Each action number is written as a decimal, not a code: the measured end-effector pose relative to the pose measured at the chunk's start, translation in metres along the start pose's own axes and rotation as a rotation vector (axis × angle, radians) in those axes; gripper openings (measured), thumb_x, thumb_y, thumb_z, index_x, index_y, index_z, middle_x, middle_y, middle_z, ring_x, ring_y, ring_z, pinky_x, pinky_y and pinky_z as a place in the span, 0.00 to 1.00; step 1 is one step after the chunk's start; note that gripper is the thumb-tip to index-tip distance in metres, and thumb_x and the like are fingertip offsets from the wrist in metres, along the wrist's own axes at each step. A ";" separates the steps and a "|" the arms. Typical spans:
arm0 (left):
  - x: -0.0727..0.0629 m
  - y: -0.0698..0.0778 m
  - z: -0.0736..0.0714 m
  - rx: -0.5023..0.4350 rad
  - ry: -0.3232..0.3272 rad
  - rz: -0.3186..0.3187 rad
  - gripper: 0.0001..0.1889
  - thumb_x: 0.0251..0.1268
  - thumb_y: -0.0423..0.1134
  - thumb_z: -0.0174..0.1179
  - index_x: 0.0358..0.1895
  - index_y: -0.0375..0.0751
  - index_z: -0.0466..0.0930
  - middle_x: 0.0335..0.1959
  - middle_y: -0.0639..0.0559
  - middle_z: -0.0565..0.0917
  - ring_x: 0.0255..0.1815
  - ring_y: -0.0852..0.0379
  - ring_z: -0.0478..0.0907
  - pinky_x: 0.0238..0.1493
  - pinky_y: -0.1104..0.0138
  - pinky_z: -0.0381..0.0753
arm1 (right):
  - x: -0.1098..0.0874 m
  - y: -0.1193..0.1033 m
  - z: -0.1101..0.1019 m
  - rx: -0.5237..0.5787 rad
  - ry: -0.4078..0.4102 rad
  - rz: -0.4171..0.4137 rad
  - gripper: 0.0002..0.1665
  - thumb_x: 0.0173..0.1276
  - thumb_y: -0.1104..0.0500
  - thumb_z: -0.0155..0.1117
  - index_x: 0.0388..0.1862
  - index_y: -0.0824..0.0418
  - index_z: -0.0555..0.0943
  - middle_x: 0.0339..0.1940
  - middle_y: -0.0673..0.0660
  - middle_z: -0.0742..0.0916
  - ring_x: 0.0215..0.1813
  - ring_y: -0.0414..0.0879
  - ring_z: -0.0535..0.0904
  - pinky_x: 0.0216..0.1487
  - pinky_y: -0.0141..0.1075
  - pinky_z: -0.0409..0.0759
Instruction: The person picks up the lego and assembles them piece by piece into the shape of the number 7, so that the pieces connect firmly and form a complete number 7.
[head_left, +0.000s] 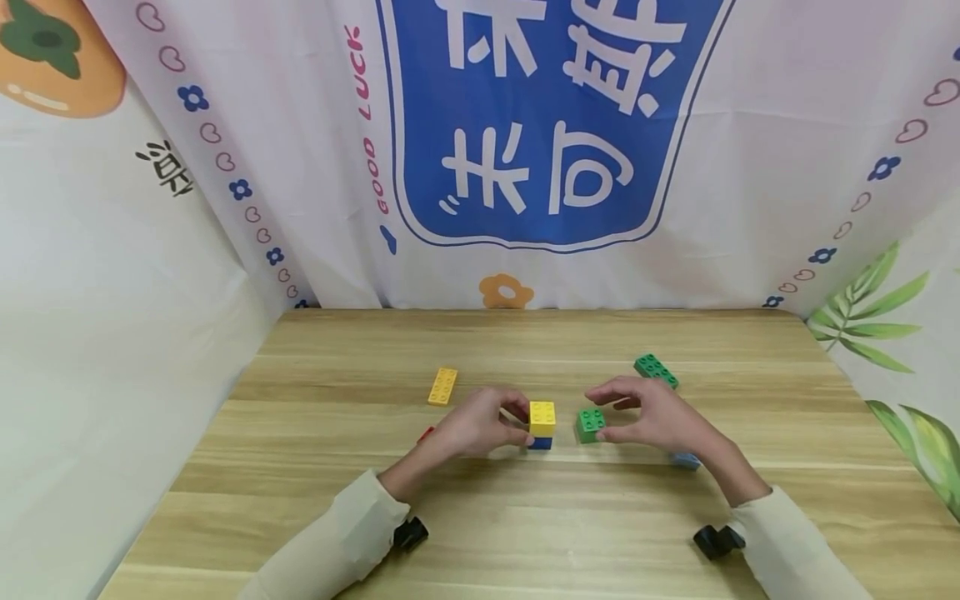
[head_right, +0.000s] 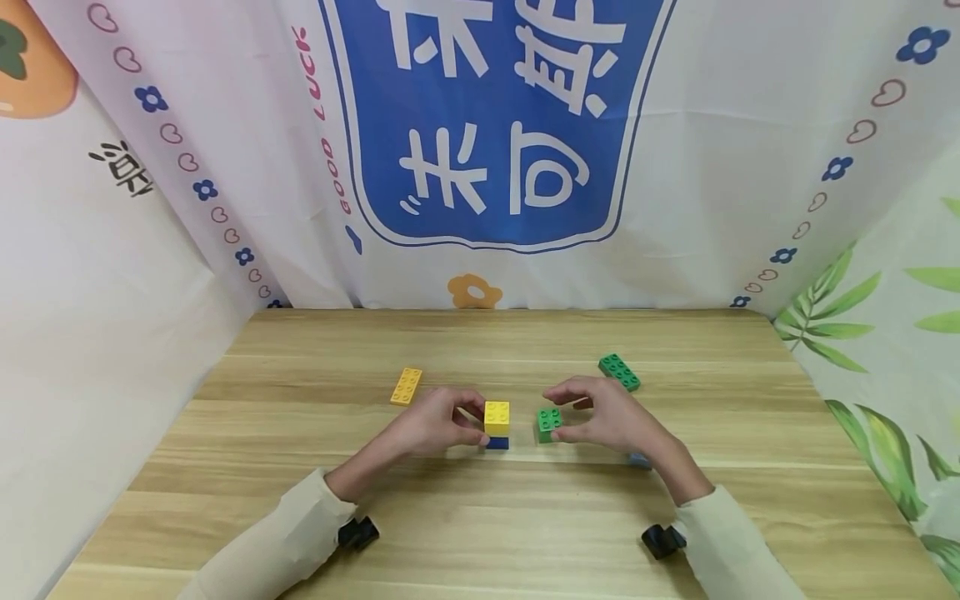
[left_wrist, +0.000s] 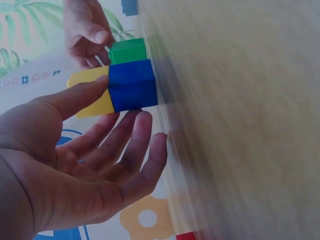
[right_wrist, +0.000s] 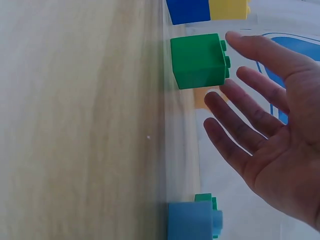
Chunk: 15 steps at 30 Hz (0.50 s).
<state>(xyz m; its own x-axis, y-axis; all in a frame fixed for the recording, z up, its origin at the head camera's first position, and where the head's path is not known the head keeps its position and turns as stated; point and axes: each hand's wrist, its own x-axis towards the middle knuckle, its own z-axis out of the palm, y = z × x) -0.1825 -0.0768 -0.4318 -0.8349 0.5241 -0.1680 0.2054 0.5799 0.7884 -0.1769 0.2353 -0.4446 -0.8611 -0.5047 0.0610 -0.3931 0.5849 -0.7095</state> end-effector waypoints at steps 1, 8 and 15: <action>0.000 0.000 0.000 -0.001 0.000 -0.001 0.14 0.64 0.35 0.78 0.50 0.44 0.87 0.48 0.49 0.90 0.48 0.54 0.89 0.52 0.60 0.91 | 0.000 0.000 0.000 0.004 -0.006 0.001 0.32 0.65 0.51 0.83 0.65 0.61 0.85 0.63 0.58 0.90 0.63 0.56 0.87 0.66 0.54 0.86; 0.001 0.001 0.000 0.008 0.002 -0.011 0.15 0.64 0.35 0.78 0.51 0.44 0.87 0.49 0.48 0.90 0.48 0.55 0.89 0.53 0.59 0.91 | 0.001 -0.001 0.004 0.007 -0.031 -0.014 0.29 0.67 0.56 0.81 0.65 0.60 0.85 0.63 0.59 0.90 0.62 0.57 0.88 0.64 0.55 0.87; 0.002 0.001 0.000 0.021 0.004 -0.004 0.14 0.63 0.36 0.79 0.50 0.44 0.87 0.49 0.48 0.91 0.47 0.55 0.89 0.53 0.59 0.91 | 0.003 -0.002 0.006 0.003 -0.042 -0.009 0.27 0.67 0.59 0.81 0.64 0.61 0.86 0.63 0.59 0.90 0.62 0.57 0.88 0.64 0.54 0.87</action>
<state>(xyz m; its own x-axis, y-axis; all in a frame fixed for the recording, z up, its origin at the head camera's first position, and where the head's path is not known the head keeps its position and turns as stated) -0.1838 -0.0757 -0.4311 -0.8379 0.5192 -0.1685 0.2128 0.5950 0.7751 -0.1765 0.2291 -0.4473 -0.8432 -0.5363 0.0382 -0.4000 0.5782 -0.7111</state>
